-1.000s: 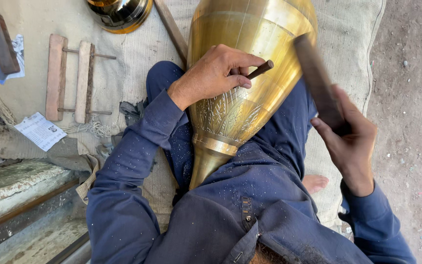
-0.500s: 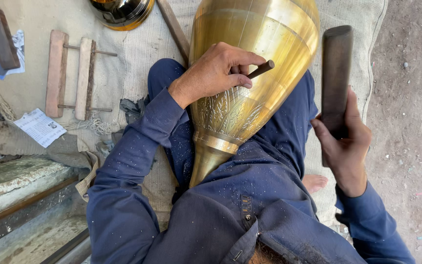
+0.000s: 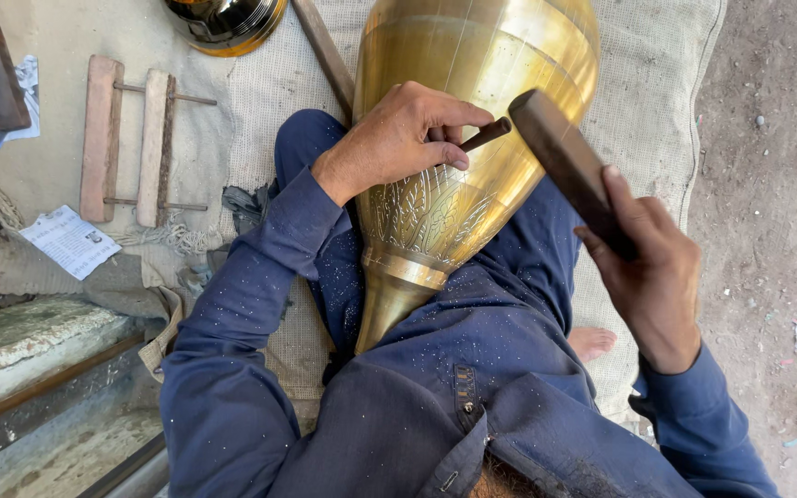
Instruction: The person sits on the ground with a large brass vase held between their legs, engraving decorative patterns using a small chisel struck by a wooden mallet. They reposition the chisel and rotate the vase to continue the pattern on different areas of the surface.
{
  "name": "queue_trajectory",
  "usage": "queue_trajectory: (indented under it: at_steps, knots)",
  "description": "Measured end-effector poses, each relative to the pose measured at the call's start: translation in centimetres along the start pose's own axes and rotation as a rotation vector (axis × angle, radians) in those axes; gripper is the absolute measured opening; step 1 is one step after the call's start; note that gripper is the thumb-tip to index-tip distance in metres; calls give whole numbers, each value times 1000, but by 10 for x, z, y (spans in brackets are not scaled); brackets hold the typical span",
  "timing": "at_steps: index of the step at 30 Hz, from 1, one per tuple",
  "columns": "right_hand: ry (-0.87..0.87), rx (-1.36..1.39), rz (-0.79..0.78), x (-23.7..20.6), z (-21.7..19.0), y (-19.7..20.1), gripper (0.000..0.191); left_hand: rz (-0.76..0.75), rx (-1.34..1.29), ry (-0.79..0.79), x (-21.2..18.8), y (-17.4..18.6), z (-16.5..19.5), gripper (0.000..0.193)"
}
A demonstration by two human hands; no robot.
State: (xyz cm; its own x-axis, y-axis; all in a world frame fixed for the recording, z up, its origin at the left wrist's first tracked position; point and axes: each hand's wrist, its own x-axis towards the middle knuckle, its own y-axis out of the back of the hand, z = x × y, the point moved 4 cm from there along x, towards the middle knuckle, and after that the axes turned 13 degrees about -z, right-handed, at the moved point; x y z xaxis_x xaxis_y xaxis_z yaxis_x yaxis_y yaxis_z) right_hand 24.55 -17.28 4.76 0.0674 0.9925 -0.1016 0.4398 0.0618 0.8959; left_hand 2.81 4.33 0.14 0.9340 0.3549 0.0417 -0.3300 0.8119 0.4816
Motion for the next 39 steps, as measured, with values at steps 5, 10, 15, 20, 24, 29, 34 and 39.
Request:
queue_trajectory:
  at_steps: [5, 10, 15, 20, 24, 29, 34, 39]
  knots:
    - [64, 148, 39, -1, 0, 2, 74, 39, -42, -145, -3, -1, 5, 44]
    - [60, 267, 73, -1, -2, 1, 74, 59, -69, -161, -8, 0, 5, 43]
    - [139, 375, 158, -5, -1, 3, 71, 27, -114, -64, -5, -2, 2, 44]
    - [112, 212, 126, -6, 1, -1, 67, 52, -28, -137, -8, -1, 7, 44]
    - [147, 174, 121, -7, -2, -2, 70, 57, -19, -109, -11, 0, 3, 47]
    - [144, 236, 179, -9, -9, 8, 71, 74, -32, -170, -13, -3, 3, 45]
    - [101, 341, 196, -3, -23, 14, 68, 98, 3, -170, -15, -1, 3, 46]
    - [-85, -65, -22, -1, -20, 4, 74, 103, -28, -188, -18, -3, -1, 46]
